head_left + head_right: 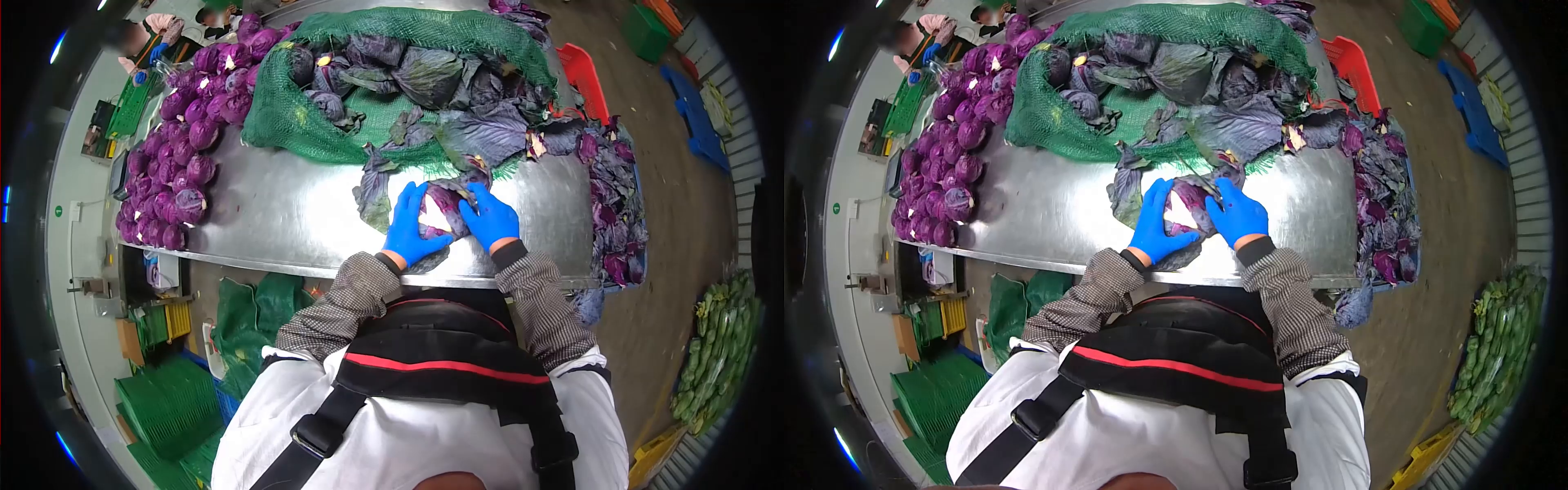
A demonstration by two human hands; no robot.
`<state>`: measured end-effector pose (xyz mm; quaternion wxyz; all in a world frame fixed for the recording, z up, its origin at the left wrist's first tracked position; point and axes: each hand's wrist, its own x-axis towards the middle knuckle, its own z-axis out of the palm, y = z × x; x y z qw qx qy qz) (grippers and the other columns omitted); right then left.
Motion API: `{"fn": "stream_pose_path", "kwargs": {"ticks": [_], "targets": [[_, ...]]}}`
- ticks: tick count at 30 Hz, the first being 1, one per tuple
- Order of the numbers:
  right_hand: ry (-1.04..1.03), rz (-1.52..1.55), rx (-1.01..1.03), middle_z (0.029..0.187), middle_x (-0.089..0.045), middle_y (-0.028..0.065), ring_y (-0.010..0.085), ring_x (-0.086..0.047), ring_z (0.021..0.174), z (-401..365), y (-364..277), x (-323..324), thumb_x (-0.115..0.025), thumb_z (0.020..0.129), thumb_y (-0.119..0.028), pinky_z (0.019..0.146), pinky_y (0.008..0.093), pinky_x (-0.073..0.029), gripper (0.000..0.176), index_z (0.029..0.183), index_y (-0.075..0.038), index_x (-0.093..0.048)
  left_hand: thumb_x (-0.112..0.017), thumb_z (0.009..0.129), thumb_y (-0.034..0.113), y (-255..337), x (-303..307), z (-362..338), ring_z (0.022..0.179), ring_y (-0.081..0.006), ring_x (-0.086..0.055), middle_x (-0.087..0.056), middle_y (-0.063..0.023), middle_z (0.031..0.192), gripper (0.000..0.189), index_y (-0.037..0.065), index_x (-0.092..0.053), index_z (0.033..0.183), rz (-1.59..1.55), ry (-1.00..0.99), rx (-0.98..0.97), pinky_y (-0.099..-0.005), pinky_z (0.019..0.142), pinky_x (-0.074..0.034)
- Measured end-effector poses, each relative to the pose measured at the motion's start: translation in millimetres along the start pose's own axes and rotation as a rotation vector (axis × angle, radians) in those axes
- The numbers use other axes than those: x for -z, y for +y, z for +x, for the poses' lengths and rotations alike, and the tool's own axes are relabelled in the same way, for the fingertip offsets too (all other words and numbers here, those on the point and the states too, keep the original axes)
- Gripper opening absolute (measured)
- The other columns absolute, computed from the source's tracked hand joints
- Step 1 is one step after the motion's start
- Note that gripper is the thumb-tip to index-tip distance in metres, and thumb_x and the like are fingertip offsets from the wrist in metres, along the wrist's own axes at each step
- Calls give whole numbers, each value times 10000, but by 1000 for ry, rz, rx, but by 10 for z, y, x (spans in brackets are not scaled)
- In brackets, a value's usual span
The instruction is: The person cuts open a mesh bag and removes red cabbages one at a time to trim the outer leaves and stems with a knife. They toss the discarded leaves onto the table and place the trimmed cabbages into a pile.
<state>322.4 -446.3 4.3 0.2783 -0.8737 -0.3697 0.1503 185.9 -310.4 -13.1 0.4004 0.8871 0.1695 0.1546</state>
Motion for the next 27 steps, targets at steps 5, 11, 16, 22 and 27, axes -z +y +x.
{"fn": "stream_pose_path", "kwargs": {"ticks": [5,11,16,22,27], "targets": [[72,-113,-302,807,-607,215,404,-581,737,408,547,-129,-442,846,-320,629,486,-455,309,1125,-190,-465,-807,544,349,37,41,-182,1225,-352,-304,-309,-214,1287,954,36,-302,1290,-27,53,-53,-415,1023,-270],[97,-23,-167,1005,-596,195,373,-589,859,117,73,295,-517,789,-541,699,443,-468,610,1211,-120,-387,-792,616,344,-194,-90,-355,900,-235,-515,-466,-149,1063,741,59,-365,1151,-394,80,627,-346,772,-451],[-48,154,-109,1183,-518,178,333,-505,1085,-154,74,-22,-563,751,-555,871,414,-420,690,1267,-133,-386,-775,606,387,140,197,-141,1003,-300,-486,-444,-189,1131,787,67,-371,1201,51,-249,609,-387,863,-410],[-122,248,-172,1182,-515,184,327,-512,1064,-161,50,224,-494,825,-472,875,392,-417,561,1259,-126,-413,-783,541,389,368,173,216,1173,-402,-362,-359,-251,1254,920,138,-333,1302,12,-364,218,-421,969,-346],[-95,-47,-151,1004,-592,186,364,-590,843,-519,83,248,-402,882,-322,745,441,-470,329,1124,-119,-491,-810,477,444,472,-8,155,1130,-400,-391,-376,-256,1190,999,85,-337,1281,246,-257,194,-434,934,-372]]}}
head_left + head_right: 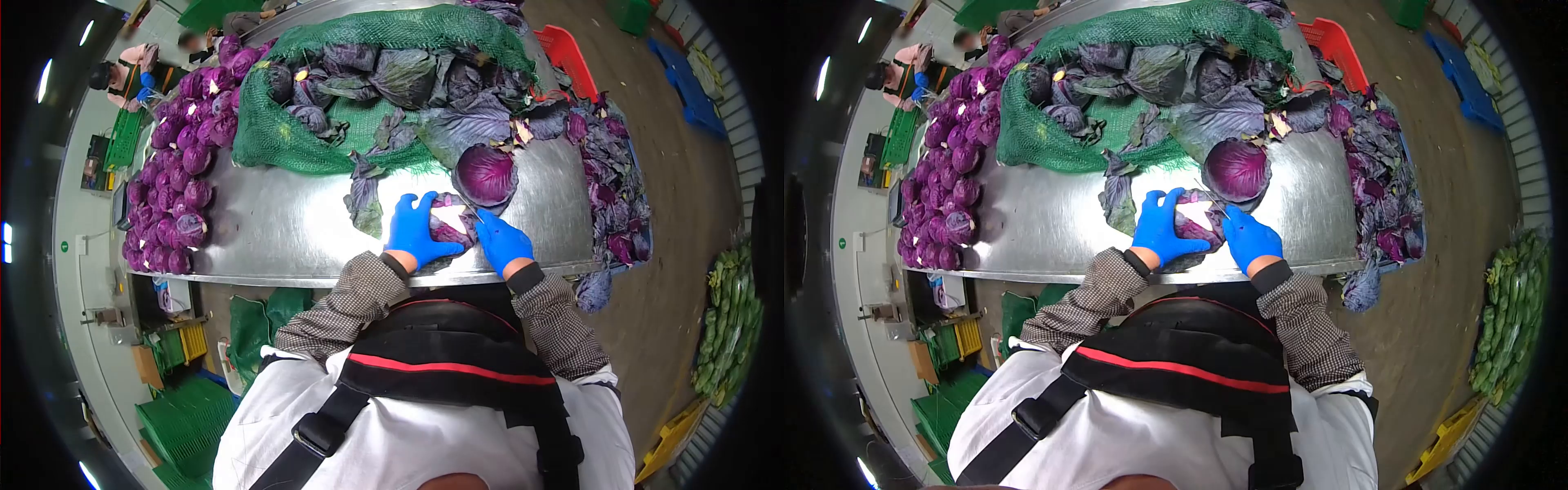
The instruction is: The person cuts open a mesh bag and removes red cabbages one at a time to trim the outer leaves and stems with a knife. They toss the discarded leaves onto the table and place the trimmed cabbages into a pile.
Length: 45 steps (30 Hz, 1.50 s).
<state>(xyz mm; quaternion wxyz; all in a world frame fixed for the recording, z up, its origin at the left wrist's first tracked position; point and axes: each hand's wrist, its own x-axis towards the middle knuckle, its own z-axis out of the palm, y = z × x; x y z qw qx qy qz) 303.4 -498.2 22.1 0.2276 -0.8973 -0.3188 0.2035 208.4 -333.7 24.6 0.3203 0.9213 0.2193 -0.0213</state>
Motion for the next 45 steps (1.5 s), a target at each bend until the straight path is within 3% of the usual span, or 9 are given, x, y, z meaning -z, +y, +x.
{"fn": "stream_pose_path", "kwargs": {"ticks": [3,10,20,26,30,34,40,42,45], "targets": [[-62,-203,-42,888,-604,167,344,-609,733,-99,-111,204,-434,863,-299,640,436,-492,254,1000,-99,-512,-820,466,456,-45,-230,98,1081,-371,-420,-385,-214,1147,1022,27,-328,1253,25,168,-196,-432,899,-391],[120,-323,28,725,-583,134,285,-608,580,-169,131,-59,-466,830,-212,499,398,-492,140,897,-100,-517,-803,498,441,228,-203,199,1051,-357,-430,-387,-201,1121,968,1,-333,1221,-62,34,-22,-416,896,-394],[-13,-46,-138,831,-612,186,389,-588,738,248,112,73,-419,857,-341,639,478,-465,268,976,-111,-486,-806,469,384,117,-281,58,1112,-378,-368,-338,-227,1173,968,13,-325,1222,-198,94,-78,-418,941,-365],[252,-115,-17,800,-606,201,373,-589,703,544,348,-214,-451,819,-227,613,461,-462,219,1009,-158,-536,-827,482,356,-127,-370,27,1129,-344,-364,-329,-191,1192,1003,27,-284,1259,-215,122,-260,-398,975,-339],[102,-58,-412,779,-605,216,404,-592,753,620,781,-230,-502,810,-328,644,488,-450,328,1083,-153,-456,-840,482,307,-440,-350,-15,1139,-308,-363,-330,-172,1198,1011,38,-273,1274,-527,109,-207,-397,985,-320],[91,193,-230,1005,-582,236,396,-575,904,364,147,-25,-536,742,-592,741,462,-457,670,1237,-182,-347,-841,469,326,-457,-328,32,1177,-340,-340,-303,-187,1249,1028,60,-279,1288,-511,53,-229,-407,993,-315],[7,154,227,1061,-583,183,364,-565,953,412,237,-60,-459,816,-555,811,422,-440,610,1272,-155,-389,-815,515,344,-320,119,191,1242,-398,-285,-237,-228,1339,947,123,-336,1302,-206,-114,-478,-432,1006,-309],[-10,209,106,1052,-583,191,369,-562,951,409,281,-147,-456,817,-556,811,426,-439,598,1252,-149,-406,-778,611,338,-367,126,199,1214,-339,-321,-311,-193,1289,845,80,-347,1291,-365,-80,-293,-422,1003,-302],[-37,262,-66,1013,-584,213,386,-558,927,309,176,-134,-444,826,-548,793,446,-441,541,1176,-135,-449,-781,597,358,-340,-234,105,1155,-333,-380,-357,-190,1232,868,37,-338,1271,-374,113,-379,-403,977,-327]]}}
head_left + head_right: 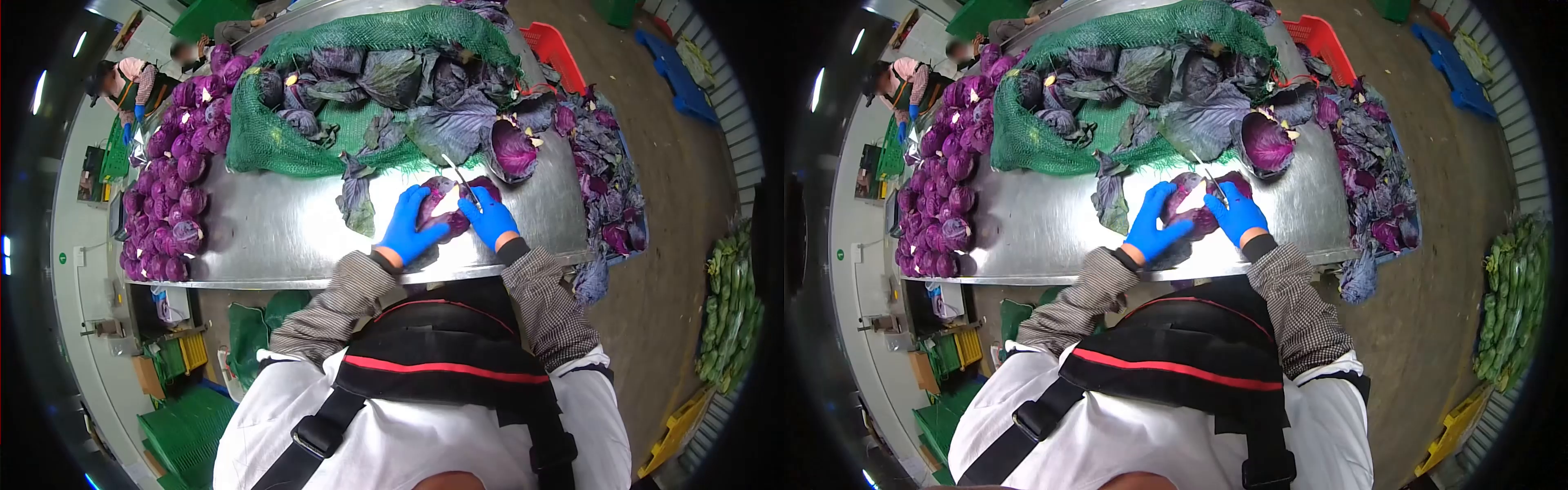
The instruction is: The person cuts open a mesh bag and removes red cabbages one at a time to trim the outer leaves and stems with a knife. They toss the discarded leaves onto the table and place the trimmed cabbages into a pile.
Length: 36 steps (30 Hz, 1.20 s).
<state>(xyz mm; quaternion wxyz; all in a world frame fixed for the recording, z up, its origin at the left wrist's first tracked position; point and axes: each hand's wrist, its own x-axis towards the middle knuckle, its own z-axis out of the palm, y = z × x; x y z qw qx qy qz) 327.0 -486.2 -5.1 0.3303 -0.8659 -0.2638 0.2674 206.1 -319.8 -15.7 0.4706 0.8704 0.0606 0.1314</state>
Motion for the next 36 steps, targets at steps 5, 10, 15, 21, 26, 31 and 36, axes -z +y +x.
{"fn": "stream_pose_path", "kwargs": {"ticks": [5,10,15,21,26,31,36], "targets": [[49,-172,8,962,-582,205,393,-572,841,-101,-132,59,-365,891,-418,726,472,-454,352,1070,-133,-471,-805,524,417,125,-152,222,1051,-338,-455,-450,-189,1132,914,0,-352,1200,151,124,223,-402,917,-380],[70,-488,82,829,-574,172,379,-588,696,-191,-193,197,-401,877,-305,599,472,-475,217,955,-122,-487,-794,516,428,99,-83,497,1042,-342,-476,-478,-207,1121,869,4,-402,1166,293,5,282,-406,896,-400],[184,-549,105,790,-576,169,352,-597,613,-46,20,56,-436,857,-258,509,445,-477,164,918,-120,-500,-779,510,463,221,-80,648,1003,-361,-492,-494,-216,1079,863,2,-418,1144,356,-72,330,-416,870,-412],[142,-433,-50,825,-610,176,363,-605,688,458,368,143,-444,852,-267,600,458,-481,198,944,-102,-505,-763,497,442,304,-178,642,1000,-399,-457,-476,-235,1035,845,-3,-419,1127,434,-71,283,-447,851,-403],[203,-225,36,864,-605,198,367,-586,828,311,-202,251,-536,796,-378,705,452,-461,374,1022,-91,-453,-762,511,409,163,-113,576,1050,-373,-440,-446,-225,1112,886,18,-376,1206,346,-70,258,-436,906,-374],[147,-309,-95,896,-607,198,374,-588,833,647,-51,149,-536,771,-319,705,460,-465,340,1019,-94,-481,-785,507,363,0,-33,379,1079,-360,-421,-414,-213,1150,911,4,-354,1226,217,-4,86,-415,938,-359],[82,-110,-268,1004,-592,222,391,-569,932,735,380,19,-551,760,-464,780,448,-456,508,1127,-120,-479,-814,506,334,-113,63,143,1113,-339,-406,-380,-197,1192,967,16,-304,1263,-31,21,163,-396,965,-338]]}}
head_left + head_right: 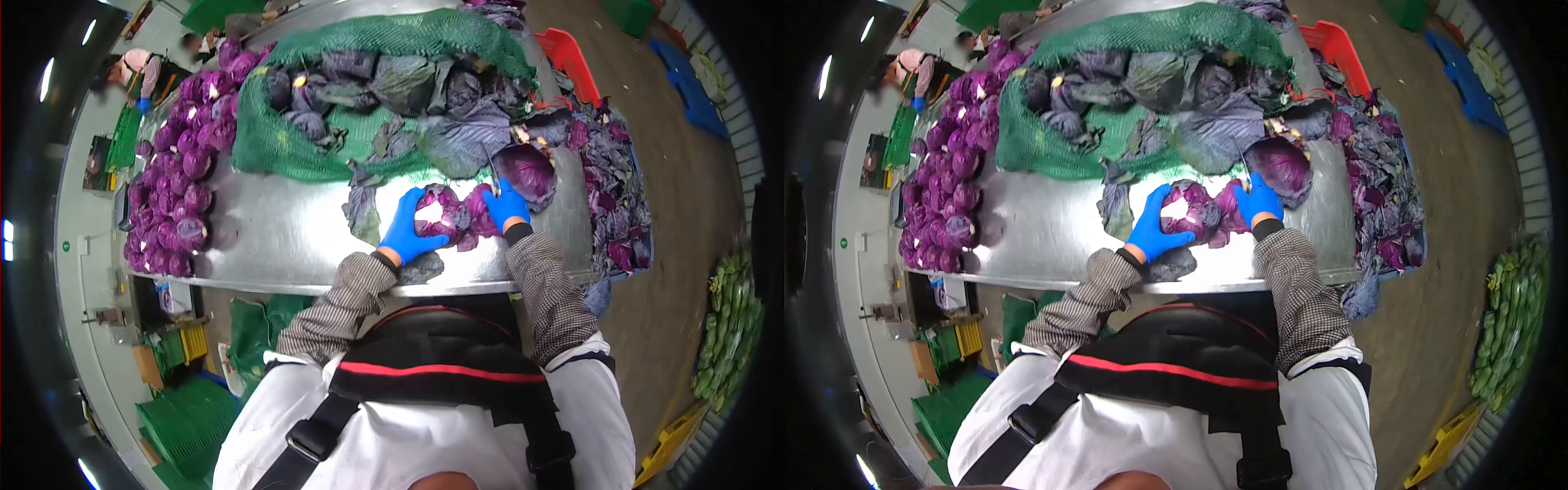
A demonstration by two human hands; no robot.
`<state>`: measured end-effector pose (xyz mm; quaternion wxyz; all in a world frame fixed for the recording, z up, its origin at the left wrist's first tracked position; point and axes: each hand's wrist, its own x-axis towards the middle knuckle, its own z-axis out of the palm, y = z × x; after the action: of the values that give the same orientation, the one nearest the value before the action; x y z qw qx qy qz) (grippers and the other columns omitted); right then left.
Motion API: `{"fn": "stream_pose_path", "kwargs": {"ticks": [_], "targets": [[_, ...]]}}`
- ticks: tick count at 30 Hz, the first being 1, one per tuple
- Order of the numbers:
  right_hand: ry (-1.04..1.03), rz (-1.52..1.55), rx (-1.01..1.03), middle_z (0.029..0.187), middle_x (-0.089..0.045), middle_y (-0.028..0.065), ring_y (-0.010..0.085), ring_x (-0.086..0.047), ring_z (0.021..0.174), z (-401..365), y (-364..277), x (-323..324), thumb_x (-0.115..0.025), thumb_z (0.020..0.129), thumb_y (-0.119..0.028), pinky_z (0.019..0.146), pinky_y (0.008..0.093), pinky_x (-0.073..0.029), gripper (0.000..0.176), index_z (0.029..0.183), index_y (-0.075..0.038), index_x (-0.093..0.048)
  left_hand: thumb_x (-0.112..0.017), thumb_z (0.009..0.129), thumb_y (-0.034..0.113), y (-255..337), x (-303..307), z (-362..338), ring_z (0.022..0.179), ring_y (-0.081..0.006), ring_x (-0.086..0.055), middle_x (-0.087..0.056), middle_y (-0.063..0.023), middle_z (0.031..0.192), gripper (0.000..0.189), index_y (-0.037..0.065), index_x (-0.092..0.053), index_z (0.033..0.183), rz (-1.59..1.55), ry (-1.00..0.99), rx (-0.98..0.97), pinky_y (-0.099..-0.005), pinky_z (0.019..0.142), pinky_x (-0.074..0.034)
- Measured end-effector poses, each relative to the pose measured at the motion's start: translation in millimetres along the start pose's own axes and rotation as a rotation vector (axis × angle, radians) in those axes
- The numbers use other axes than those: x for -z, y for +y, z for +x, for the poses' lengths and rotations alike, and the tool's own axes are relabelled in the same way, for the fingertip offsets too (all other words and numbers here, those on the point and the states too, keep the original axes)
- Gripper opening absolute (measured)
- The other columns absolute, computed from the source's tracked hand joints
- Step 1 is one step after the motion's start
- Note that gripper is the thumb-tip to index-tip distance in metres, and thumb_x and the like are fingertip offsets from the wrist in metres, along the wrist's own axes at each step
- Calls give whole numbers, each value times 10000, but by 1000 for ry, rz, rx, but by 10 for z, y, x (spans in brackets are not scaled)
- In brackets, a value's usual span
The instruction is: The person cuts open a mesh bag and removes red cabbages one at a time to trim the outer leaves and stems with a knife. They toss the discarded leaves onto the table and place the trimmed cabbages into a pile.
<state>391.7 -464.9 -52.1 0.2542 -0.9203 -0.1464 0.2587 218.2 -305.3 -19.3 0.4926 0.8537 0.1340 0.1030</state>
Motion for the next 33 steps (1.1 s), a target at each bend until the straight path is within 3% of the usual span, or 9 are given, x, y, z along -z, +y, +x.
{"fn": "stream_pose_path", "kwargs": {"ticks": [3,13,17,19,22,28,30,32,33], "targets": [[-193,35,26,1110,-550,243,383,-513,1065,-476,-579,217,-566,690,-626,903,427,-395,857,1330,-129,-284,-814,523,336,-60,-74,33,1125,-328,-406,-384,-189,1177,961,15,-300,1269,83,34,-48,-391,972,-336],[8,273,207,980,-602,185,349,-595,875,-439,281,-254,-596,706,-207,762,409,-470,574,1243,-182,-393,-825,575,309,-312,-4,132,1139,-258,-436,-436,-153,1214,881,18,-347,1256,-328,59,175,-365,969,-367],[1,314,313,921,-610,183,350,-606,799,-761,-227,400,-589,707,-199,693,414,-479,577,1255,-185,-410,-708,730,331,-90,118,161,1129,-269,-466,-410,-160,1274,720,31,-346,1276,-876,-124,415,-394,941,-410],[101,376,374,863,-610,165,301,-610,741,-731,-180,551,-588,715,-185,652,367,-478,569,1258,-185,-417,-551,790,538,41,155,54,1169,-336,-434,-336,-177,1345,761,125,-257,1358,-1305,-269,600,-511,906,-416],[148,512,438,852,-604,157,280,-605,723,-701,-159,820,-552,745,-140,645,344,-467,486,1220,-175,-454,-411,774,680,282,156,46,1225,-376,-357,-290,-178,1378,819,159,-225,1377,-1599,-193,625,-593,900,-377],[387,151,381,947,-601,186,361,-586,834,-338,99,761,-564,773,-178,709,354,-472,466,1222,-156,-443,-391,765,701,486,236,83,1241,-376,-326,-275,-166,1383,814,185,-226,1373,-1777,-47,586,-596,919,-357],[337,117,201,1007,-589,189,343,-588,854,-402,-21,829,-609,772,-235,751,351,-468,520,1248,-148,-419,-435,706,736,548,295,79,1238,-404,-306,-281,-187,1371,909,152,-220,1369,-1892,-58,508,-607,943,-325],[216,343,239,1030,-583,169,288,-593,865,-664,-362,837,-652,757,-295,780,352,-461,625,1290,-121,-375,-400,696,765,539,341,77,1225,-415,-323,-279,-186,1374,926,158,-216,1372,-1840,-81,499,-612,941,-322],[200,353,492,1028,-583,155,265,-586,872,-740,-490,808,-668,750,-313,791,351,-458,666,1304,-109,-359,-392,715,751,593,376,63,1216,-425,-331,-277,-189,1374,902,162,-211,1374,-1811,-222,456,-616,940,-320]]}}
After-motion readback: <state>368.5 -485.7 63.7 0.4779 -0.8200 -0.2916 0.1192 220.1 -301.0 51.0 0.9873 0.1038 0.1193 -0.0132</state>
